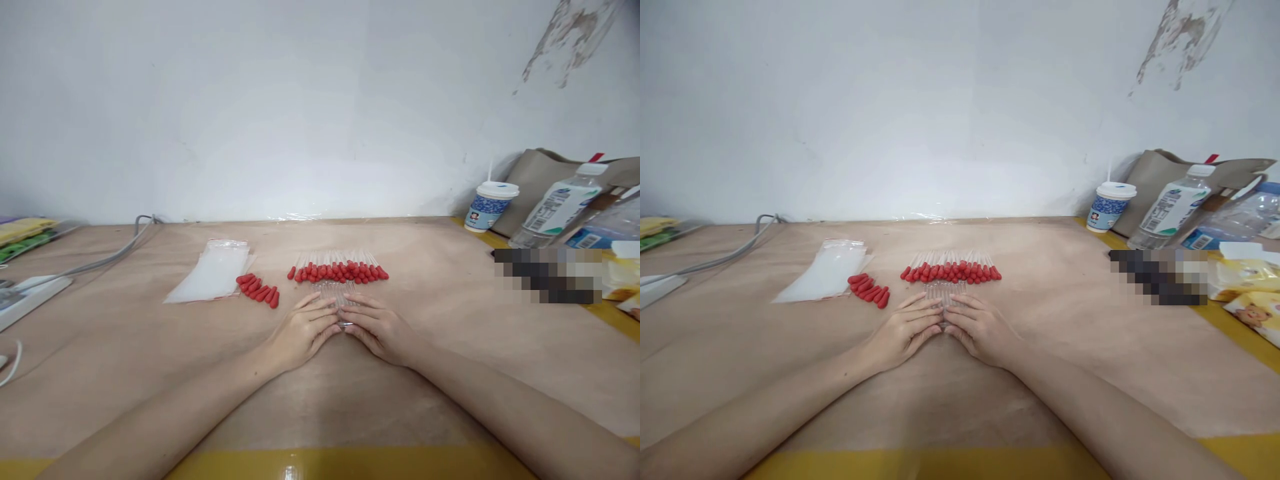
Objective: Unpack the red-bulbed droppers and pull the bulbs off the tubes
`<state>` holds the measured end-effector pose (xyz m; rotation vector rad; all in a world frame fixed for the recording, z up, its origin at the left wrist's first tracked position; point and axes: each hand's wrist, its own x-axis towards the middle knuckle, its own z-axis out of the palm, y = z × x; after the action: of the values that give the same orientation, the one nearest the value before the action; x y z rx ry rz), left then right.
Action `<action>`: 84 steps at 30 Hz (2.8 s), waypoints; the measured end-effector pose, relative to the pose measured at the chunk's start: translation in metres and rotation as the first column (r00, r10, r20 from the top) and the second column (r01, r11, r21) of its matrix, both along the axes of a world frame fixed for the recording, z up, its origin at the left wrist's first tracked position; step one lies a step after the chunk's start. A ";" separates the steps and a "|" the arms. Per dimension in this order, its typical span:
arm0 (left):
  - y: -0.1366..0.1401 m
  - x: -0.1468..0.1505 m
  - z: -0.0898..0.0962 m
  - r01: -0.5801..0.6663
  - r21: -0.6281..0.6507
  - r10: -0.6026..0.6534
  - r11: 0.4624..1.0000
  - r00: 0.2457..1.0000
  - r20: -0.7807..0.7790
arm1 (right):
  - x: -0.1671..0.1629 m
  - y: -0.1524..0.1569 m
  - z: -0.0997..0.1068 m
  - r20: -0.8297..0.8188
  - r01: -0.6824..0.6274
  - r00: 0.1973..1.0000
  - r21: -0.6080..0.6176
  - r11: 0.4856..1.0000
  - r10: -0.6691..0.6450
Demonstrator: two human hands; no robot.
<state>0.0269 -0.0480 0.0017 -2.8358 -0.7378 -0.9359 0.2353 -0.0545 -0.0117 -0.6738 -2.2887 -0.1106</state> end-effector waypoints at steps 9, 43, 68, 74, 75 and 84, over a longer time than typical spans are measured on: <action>-0.002 -0.002 0.008 0.044 0.113 -0.047 0.993 0.999 0.016 | -0.003 -0.002 -0.001 -0.020 -0.063 0.998 0.034 0.997 0.063; 0.068 -0.118 0.061 -0.480 -0.599 0.632 0.641 0.773 0.058 | 0.021 0.008 0.009 -0.012 0.524 0.851 -0.059 0.850 -0.525; 0.053 -0.098 0.061 -0.629 -0.558 0.641 0.541 0.738 -0.210 | 0.013 -0.003 0.014 0.100 0.394 0.918 -0.127 0.910 -0.383; 0.051 -0.094 0.060 -0.669 -0.423 0.683 0.611 0.715 -0.145 | 0.013 -0.004 0.012 0.073 0.359 0.933 -0.134 0.924 -0.352; 0.051 -0.092 0.059 -0.681 -0.377 0.688 0.627 0.712 -0.142 | 0.013 -0.004 0.012 0.070 0.351 0.936 -0.133 0.927 -0.345; 0.064 -0.064 0.050 -0.670 -0.306 0.620 0.677 0.742 -0.254 | 0.011 -0.002 0.013 0.104 0.372 0.927 -0.110 0.922 -0.361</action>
<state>-0.0373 0.0156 0.0520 -2.4986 -1.9168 -0.5114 0.2466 -0.0566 0.0013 -1.1830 -2.2346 -0.1720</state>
